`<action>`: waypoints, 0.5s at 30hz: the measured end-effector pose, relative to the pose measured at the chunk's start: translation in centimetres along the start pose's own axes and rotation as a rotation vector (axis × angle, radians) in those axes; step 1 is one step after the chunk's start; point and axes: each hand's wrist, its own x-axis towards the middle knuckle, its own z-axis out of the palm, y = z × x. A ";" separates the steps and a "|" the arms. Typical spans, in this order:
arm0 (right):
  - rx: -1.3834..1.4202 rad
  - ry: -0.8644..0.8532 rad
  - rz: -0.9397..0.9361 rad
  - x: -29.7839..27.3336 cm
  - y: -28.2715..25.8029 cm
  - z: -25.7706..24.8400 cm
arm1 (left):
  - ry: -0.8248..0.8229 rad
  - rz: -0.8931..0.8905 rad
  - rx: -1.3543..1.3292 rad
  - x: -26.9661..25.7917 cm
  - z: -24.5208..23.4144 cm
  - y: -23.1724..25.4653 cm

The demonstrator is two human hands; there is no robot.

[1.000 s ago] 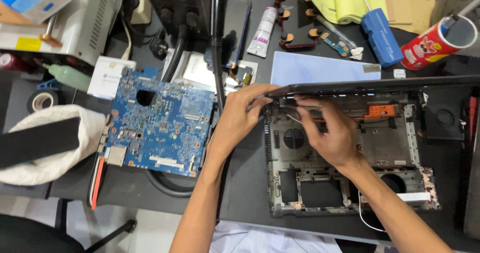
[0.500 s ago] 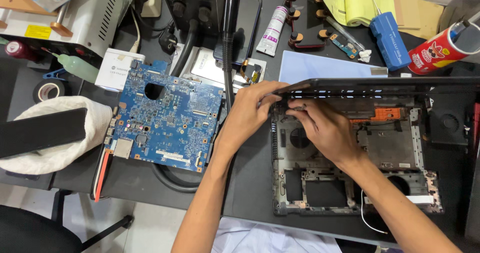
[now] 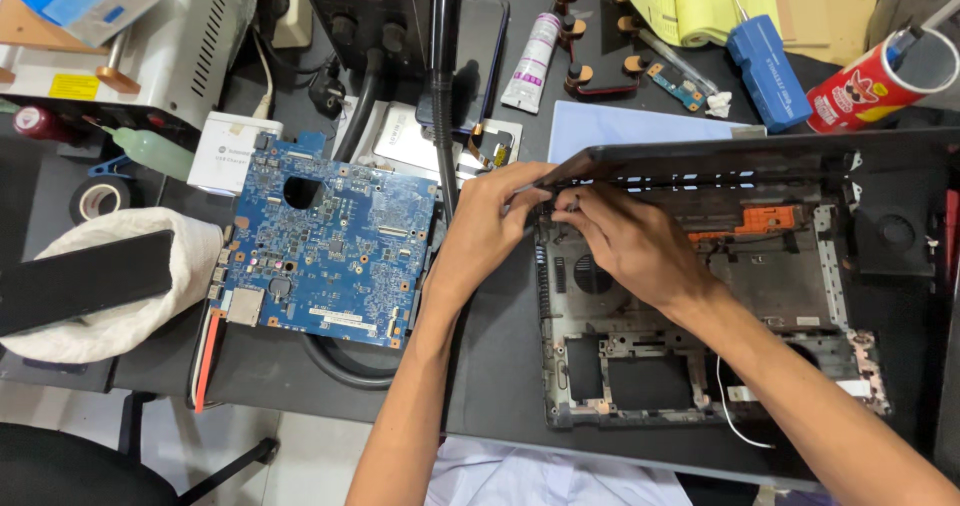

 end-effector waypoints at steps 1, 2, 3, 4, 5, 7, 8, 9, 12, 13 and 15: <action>0.006 0.009 -0.015 0.0 -0.1 0.0 | 0.004 0.011 0.011 0.0 0.0 0.0; 0.011 0.018 -0.029 0.1 -0.1 0.1 | 0.009 0.021 0.023 0.0 0.0 0.0; 0.005 0.017 0.006 -0.1 -0.1 0.0 | 0.006 0.028 0.030 0.1 0.1 0.0; -0.001 0.015 0.042 -0.2 0.0 -0.1 | 0.008 0.028 0.037 0.1 0.1 0.0; -0.004 0.011 0.078 -0.4 -0.1 -0.1 | 0.011 0.023 0.044 0.0 0.1 -0.1; -0.003 0.016 0.075 -0.5 -0.1 -0.1 | 0.013 0.018 0.040 -0.2 0.0 -0.1; -0.004 0.020 0.071 -0.4 -0.1 -0.2 | 0.013 0.016 0.027 -0.2 0.0 0.0; -0.001 0.018 0.047 -0.3 -0.1 -0.3 | 0.010 0.021 0.013 0.0 0.1 0.0; 0.004 -0.004 -0.021 -0.2 -0.2 -0.3 | 0.006 -0.001 0.023 0.0 0.1 0.2; -0.002 -0.012 -0.037 -0.2 -0.2 -0.3 | 0.002 0.005 0.017 0.0 0.0 0.2; -0.011 -0.023 -0.044 -0.2 -0.3 -0.3 | -0.004 0.020 0.004 0.1 -0.1 0.1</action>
